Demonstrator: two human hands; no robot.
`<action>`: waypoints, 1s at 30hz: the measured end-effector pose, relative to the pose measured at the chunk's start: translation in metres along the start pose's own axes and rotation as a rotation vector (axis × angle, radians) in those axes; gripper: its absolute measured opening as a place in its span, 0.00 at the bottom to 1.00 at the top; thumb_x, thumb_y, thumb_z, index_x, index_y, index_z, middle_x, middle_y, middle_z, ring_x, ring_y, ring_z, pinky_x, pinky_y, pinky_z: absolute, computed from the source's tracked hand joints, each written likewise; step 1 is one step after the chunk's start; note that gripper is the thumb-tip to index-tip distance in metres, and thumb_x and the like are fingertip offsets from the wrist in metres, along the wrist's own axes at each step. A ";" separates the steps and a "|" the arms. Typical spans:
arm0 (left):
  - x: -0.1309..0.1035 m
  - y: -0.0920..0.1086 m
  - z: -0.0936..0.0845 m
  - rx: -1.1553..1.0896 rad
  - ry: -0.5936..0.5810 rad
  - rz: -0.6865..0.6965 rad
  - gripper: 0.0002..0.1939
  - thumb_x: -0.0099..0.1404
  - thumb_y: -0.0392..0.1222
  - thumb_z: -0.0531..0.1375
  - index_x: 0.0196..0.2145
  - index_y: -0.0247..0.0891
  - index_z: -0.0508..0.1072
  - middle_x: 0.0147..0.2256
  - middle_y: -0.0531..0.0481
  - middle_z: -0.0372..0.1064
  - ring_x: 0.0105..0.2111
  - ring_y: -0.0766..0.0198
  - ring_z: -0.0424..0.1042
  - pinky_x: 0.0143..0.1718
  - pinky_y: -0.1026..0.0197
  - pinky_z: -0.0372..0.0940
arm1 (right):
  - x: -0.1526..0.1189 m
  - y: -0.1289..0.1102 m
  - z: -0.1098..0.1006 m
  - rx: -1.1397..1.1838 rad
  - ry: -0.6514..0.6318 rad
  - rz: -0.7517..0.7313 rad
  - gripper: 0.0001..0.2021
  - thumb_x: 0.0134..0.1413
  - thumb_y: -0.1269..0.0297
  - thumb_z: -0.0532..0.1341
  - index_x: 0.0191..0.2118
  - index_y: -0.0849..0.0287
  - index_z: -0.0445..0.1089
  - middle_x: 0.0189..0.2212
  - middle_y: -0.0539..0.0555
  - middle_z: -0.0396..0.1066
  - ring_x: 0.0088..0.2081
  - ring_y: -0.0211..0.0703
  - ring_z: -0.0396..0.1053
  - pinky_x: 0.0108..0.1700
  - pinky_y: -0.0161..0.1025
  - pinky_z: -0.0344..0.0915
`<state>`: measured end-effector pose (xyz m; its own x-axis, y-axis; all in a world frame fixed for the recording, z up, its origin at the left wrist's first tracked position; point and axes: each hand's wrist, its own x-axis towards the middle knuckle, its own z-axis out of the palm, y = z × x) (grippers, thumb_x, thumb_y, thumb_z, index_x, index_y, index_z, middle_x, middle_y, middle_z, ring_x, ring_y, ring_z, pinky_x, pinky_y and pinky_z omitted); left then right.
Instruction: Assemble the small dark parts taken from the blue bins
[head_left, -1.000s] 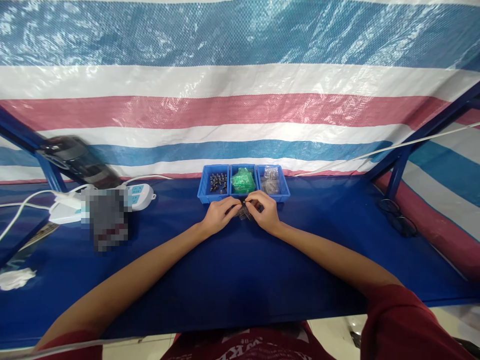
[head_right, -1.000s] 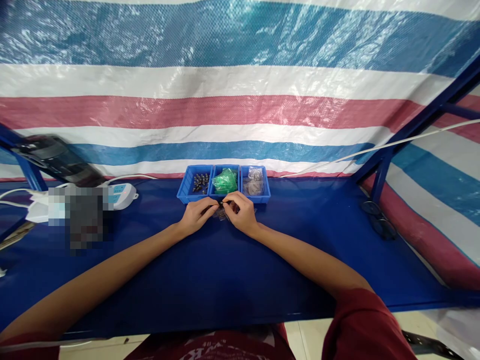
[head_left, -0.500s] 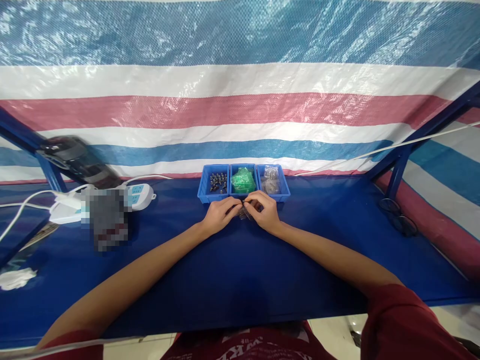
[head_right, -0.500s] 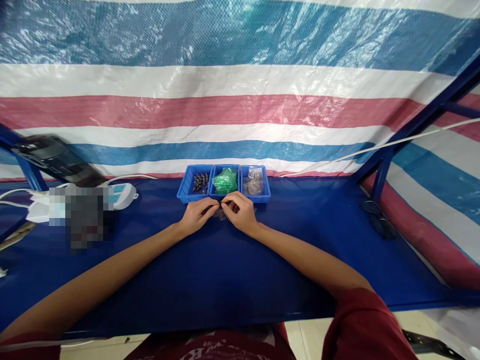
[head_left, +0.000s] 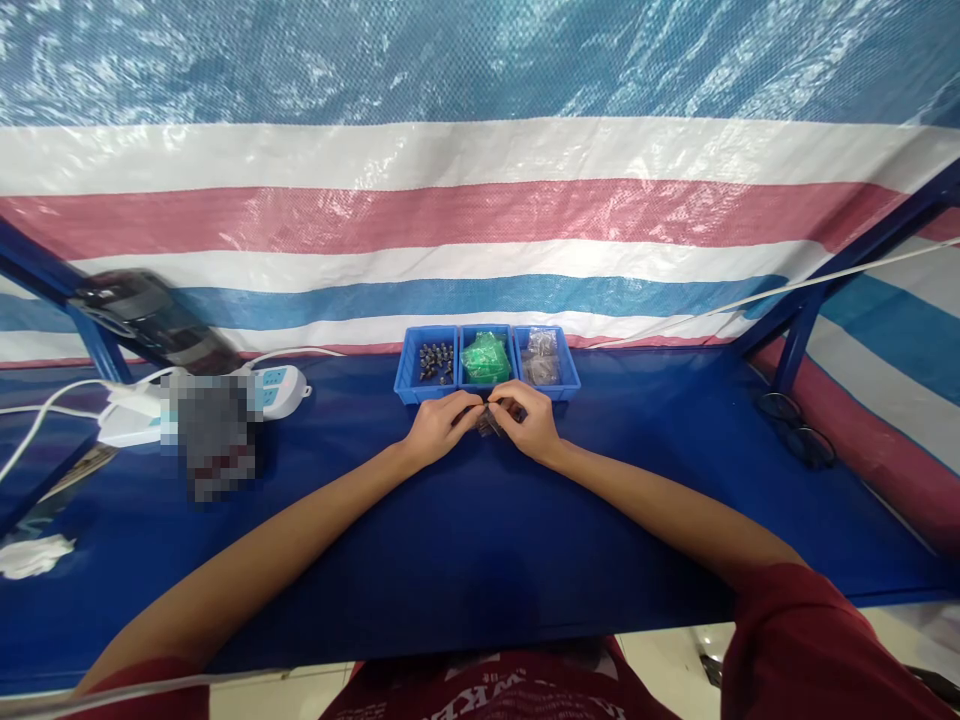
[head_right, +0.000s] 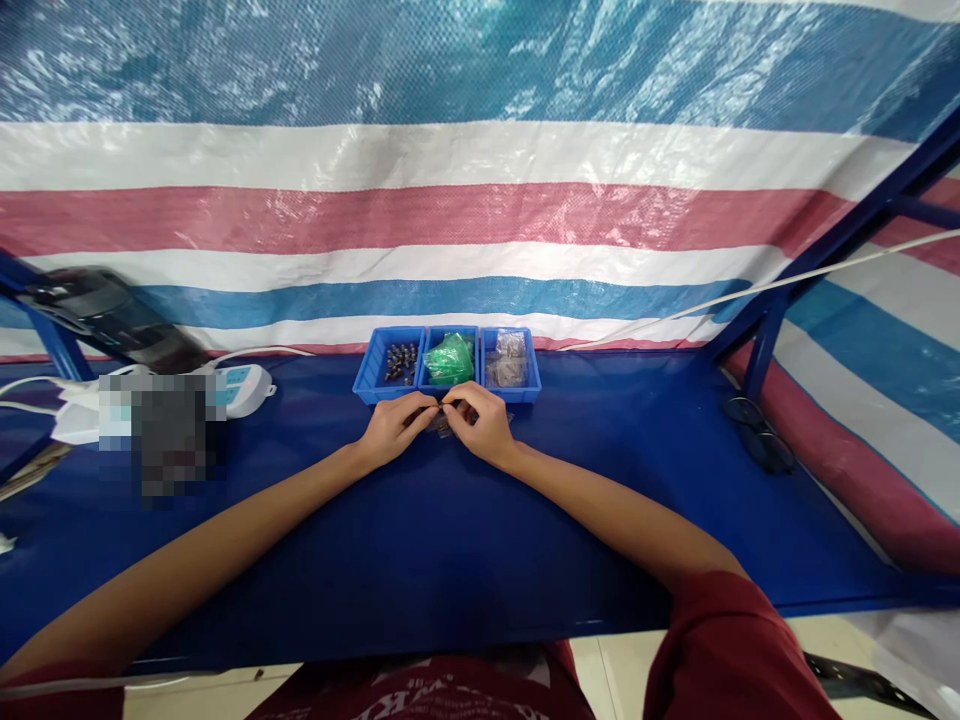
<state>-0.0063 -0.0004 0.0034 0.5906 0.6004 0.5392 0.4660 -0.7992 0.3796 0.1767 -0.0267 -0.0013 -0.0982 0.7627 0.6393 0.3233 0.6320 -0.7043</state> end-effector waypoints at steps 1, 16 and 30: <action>0.000 0.000 0.000 0.001 0.003 0.000 0.12 0.69 0.42 0.50 0.40 0.36 0.70 0.34 0.47 0.72 0.33 0.66 0.72 0.33 0.66 0.63 | 0.000 0.000 0.000 0.001 0.000 0.000 0.06 0.56 0.63 0.57 0.35 0.58 0.69 0.32 0.54 0.70 0.25 0.36 0.65 0.28 0.36 0.64; 0.000 -0.001 0.001 0.021 -0.015 -0.017 0.12 0.69 0.43 0.50 0.40 0.36 0.70 0.35 0.48 0.72 0.33 0.66 0.72 0.32 0.66 0.63 | 0.000 0.001 0.001 0.002 -0.004 -0.004 0.06 0.57 0.63 0.56 0.35 0.58 0.69 0.31 0.54 0.70 0.25 0.36 0.64 0.28 0.36 0.64; -0.001 -0.002 0.003 0.039 -0.002 -0.025 0.10 0.68 0.43 0.53 0.40 0.36 0.70 0.34 0.49 0.73 0.30 0.67 0.72 0.30 0.67 0.62 | 0.001 -0.001 0.001 0.023 -0.008 0.017 0.06 0.57 0.63 0.57 0.34 0.59 0.69 0.28 0.52 0.69 0.24 0.36 0.64 0.28 0.35 0.63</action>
<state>-0.0057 0.0006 0.0003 0.5797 0.6206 0.5280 0.5063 -0.7821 0.3634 0.1756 -0.0263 -0.0003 -0.1004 0.7741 0.6250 0.3031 0.6221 -0.7219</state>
